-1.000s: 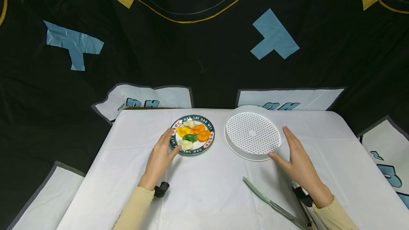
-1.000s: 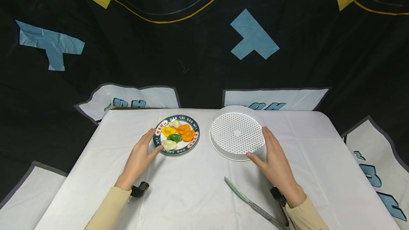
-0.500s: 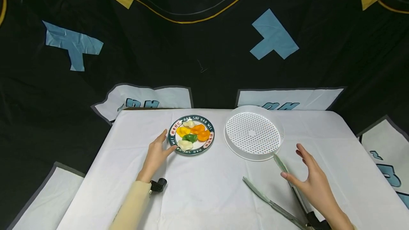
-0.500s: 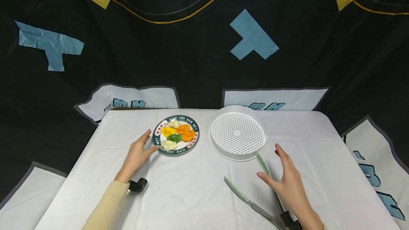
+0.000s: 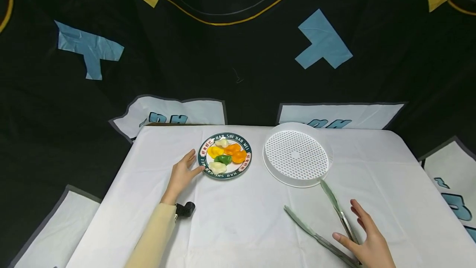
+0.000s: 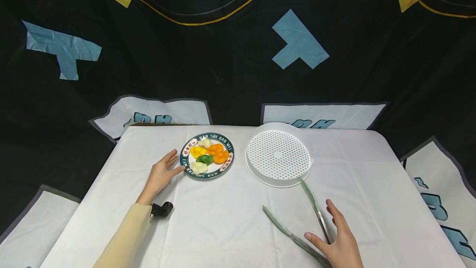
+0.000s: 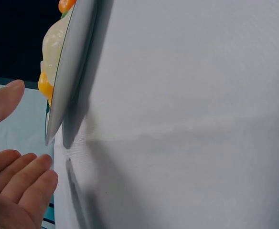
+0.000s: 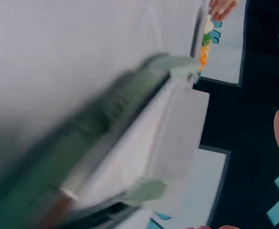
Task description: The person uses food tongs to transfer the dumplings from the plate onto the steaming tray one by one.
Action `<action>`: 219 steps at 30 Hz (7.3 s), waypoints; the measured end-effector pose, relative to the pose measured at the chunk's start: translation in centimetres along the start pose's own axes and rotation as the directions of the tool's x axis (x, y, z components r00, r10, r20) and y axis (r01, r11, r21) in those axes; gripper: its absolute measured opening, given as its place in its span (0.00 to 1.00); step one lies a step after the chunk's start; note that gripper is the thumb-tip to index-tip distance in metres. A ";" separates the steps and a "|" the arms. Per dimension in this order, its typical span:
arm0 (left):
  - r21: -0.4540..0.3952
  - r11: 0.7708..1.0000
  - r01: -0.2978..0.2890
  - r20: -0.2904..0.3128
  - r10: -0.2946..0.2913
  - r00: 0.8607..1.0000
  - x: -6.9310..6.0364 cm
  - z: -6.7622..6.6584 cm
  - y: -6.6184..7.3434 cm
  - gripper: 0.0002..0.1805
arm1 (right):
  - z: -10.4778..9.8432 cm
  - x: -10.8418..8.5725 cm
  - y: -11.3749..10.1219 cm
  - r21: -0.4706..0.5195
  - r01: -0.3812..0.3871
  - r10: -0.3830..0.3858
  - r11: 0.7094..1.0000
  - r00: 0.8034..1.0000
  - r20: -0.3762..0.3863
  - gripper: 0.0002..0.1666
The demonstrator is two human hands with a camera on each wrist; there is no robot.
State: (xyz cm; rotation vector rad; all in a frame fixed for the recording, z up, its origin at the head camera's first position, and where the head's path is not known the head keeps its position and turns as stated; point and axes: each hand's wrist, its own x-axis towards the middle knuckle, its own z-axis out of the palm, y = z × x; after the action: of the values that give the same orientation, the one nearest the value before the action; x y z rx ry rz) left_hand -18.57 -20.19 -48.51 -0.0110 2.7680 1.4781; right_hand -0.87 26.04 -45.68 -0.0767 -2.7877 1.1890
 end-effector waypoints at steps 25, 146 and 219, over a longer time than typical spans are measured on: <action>-0.400 0.915 0.050 0.097 -0.012 0.995 1.7 0.5 -1.2 0.42 | 1.9 -2.3 4.7 0.016 -0.455 0.432 0.891 0.856 0.283 0.73; -0.506 0.858 0.093 0.146 -0.021 0.989 2.4 1.0 -2.7 0.41 | 13.6 14.4 -9.7 0.035 0.552 -0.518 0.833 0.756 0.399 0.28; -0.521 0.850 0.078 0.156 0.005 0.988 2.3 1.0 -2.9 0.41 | 2.3 20.4 0.5 -0.194 0.429 -0.404 0.882 0.901 0.156 0.25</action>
State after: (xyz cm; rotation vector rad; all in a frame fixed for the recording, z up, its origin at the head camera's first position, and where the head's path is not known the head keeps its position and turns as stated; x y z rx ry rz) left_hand -20.83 -21.01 -51.49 0.0446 2.1485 2.0760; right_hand -21.37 26.56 -45.99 0.5629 -2.8103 0.7925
